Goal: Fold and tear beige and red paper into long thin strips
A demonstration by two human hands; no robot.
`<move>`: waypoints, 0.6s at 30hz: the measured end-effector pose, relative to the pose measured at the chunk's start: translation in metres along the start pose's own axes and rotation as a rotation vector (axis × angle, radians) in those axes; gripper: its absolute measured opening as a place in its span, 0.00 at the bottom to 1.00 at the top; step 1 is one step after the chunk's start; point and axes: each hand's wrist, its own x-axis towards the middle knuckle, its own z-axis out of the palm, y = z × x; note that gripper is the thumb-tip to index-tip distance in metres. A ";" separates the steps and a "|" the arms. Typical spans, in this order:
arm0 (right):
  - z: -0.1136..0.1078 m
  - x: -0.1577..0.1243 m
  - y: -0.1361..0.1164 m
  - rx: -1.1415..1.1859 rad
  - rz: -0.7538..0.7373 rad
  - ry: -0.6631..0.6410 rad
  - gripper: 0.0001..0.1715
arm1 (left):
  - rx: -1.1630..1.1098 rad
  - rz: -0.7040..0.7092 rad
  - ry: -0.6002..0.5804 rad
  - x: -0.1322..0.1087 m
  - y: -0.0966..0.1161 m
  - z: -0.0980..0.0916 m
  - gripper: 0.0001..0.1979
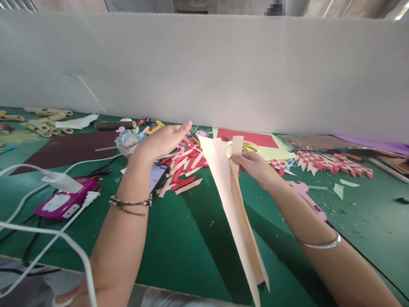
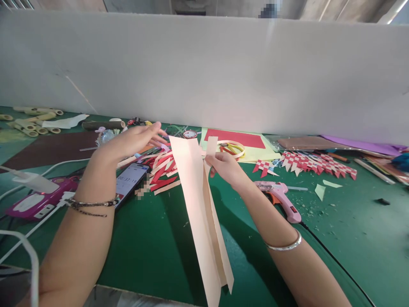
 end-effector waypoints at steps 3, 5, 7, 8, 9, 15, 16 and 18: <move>0.001 -0.002 -0.002 0.001 -0.025 -0.027 0.15 | -0.057 0.093 -0.075 0.001 0.015 0.016 0.33; 0.002 -0.003 -0.004 0.003 -0.033 -0.044 0.14 | 0.011 0.136 -0.117 0.001 0.020 0.023 0.31; 0.003 -0.004 -0.004 0.002 -0.037 -0.047 0.14 | 0.122 0.168 -0.098 0.001 0.023 0.026 0.29; 0.003 -0.004 -0.005 0.006 -0.039 -0.050 0.14 | 0.171 0.172 -0.072 0.001 0.023 0.027 0.28; 0.004 -0.004 -0.005 0.014 -0.039 -0.057 0.14 | 0.208 0.171 -0.047 0.001 0.023 0.028 0.26; 0.008 -0.006 -0.004 0.102 -0.077 -0.142 0.14 | 0.225 0.212 0.015 0.002 0.026 0.039 0.18; 0.009 -0.007 -0.004 0.101 -0.090 -0.142 0.15 | 0.211 0.213 0.021 0.004 0.026 0.042 0.19; 0.009 -0.008 -0.004 0.086 -0.093 -0.133 0.18 | 0.169 0.220 0.033 0.007 0.024 0.047 0.18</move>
